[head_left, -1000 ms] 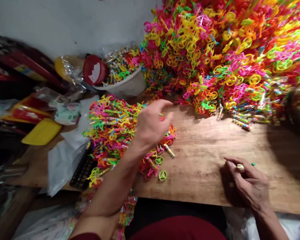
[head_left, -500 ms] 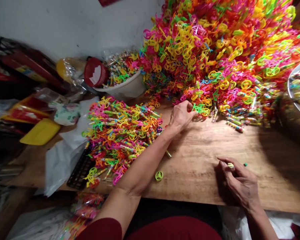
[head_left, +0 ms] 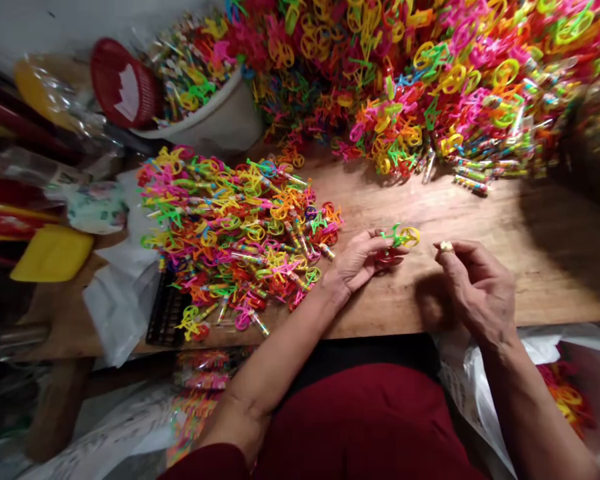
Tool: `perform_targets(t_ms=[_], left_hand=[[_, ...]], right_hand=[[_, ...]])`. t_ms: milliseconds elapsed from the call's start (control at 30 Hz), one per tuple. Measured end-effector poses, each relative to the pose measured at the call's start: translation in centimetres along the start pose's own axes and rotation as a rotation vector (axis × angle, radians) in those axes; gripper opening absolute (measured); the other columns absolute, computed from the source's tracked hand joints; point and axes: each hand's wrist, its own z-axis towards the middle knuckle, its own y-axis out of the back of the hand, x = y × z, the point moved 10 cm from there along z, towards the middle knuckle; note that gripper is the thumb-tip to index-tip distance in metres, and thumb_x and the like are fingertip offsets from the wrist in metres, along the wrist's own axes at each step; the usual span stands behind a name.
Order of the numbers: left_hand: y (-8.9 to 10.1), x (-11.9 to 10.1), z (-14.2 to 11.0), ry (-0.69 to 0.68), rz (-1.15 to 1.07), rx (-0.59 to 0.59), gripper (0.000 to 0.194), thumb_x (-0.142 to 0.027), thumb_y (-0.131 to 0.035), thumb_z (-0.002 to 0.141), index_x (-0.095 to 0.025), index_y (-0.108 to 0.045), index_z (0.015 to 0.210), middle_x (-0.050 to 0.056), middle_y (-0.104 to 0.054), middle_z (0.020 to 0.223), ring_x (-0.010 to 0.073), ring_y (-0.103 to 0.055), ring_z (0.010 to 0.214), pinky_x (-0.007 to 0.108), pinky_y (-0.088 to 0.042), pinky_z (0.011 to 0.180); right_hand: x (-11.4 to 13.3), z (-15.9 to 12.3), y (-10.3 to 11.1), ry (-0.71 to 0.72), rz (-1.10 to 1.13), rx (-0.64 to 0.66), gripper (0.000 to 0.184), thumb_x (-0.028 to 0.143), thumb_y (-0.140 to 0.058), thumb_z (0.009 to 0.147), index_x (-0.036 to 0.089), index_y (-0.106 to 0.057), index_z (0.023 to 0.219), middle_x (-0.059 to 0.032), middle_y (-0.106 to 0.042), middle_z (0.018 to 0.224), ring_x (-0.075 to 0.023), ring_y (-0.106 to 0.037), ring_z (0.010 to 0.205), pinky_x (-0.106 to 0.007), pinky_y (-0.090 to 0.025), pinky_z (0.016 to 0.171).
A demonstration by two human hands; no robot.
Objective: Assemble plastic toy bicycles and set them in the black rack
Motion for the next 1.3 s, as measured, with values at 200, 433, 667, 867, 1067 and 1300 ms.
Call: perform_targets(t_ms=[200,433,667,867,1067,1300], left_hand=[[-1.1,-0.1,0.5,0.001,-0.040,-0.010,0.017,-0.001,-0.054,0.094,-0.009,-0.065,0.084,0.005,-0.072,0.075,0.0147,-0.074,0.067,0.032,-0.061,0.085],[-1.4,0.8,1.0,0.042,-0.021,0.033,0.019,-0.003,-0.055,0.096,-0.008,-0.066,0.081,0.004,-0.071,0.077,0.0090,-0.068,0.064,0.031,-0.063,0.087],[-1.6,1.9,1.3,0.045,0.028,0.110,0.005,-0.013,-0.072,0.088,-0.008,-0.070,0.085,0.004,-0.073,0.081,0.0091,-0.067,0.069,0.025,-0.060,0.079],[-0.9,2.0,1.1,0.065,0.055,0.074,0.009,-0.017,-0.073,0.087,-0.010,-0.068,0.084,0.001,-0.068,0.070,0.0086,-0.063,0.058,0.018,-0.050,0.056],[-1.9,2.2,0.7,0.076,0.050,0.154,0.007,-0.017,-0.070,0.088,-0.012,-0.065,0.087,0.001,-0.069,0.070,0.0114,-0.067,0.058,0.022,-0.056,0.060],[-2.3,2.8,0.7,0.094,0.066,0.249,0.010,-0.019,-0.065,0.092,-0.011,-0.065,0.099,0.009,-0.077,0.085,0.0174,-0.075,0.066,0.030,-0.062,0.070]], right_hand=[[0.9,-0.1,-0.1,0.132,-0.046,0.045,0.024,0.036,-0.066,0.097,0.028,-0.076,0.117,-0.0040,-0.077,0.101,-0.0174,-0.071,0.086,-0.032,-0.058,0.078],[0.1,0.2,-1.6,0.104,-0.029,0.081,0.022,0.034,-0.062,0.100,0.026,-0.076,0.115,-0.0045,-0.077,0.101,-0.0173,-0.072,0.088,-0.031,-0.060,0.079],[-0.3,0.8,-2.1,0.068,0.060,0.051,0.014,0.033,-0.066,0.097,0.025,-0.074,0.105,-0.0028,-0.078,0.101,-0.0162,-0.074,0.091,-0.027,-0.061,0.080],[-1.3,0.7,-1.1,0.026,0.002,0.020,0.017,0.038,-0.065,0.097,0.023,-0.073,0.103,-0.0048,-0.077,0.099,-0.0187,-0.073,0.090,-0.032,-0.061,0.081],[-1.8,0.3,-1.3,0.013,-0.022,0.066,0.022,0.042,-0.062,0.099,0.023,-0.072,0.105,-0.0057,-0.076,0.099,-0.0193,-0.073,0.089,-0.033,-0.061,0.081],[-1.9,0.2,-1.5,0.014,0.041,0.081,0.019,0.040,-0.064,0.098,0.022,-0.070,0.103,-0.0047,-0.075,0.098,-0.0177,-0.072,0.087,-0.029,-0.061,0.077]])
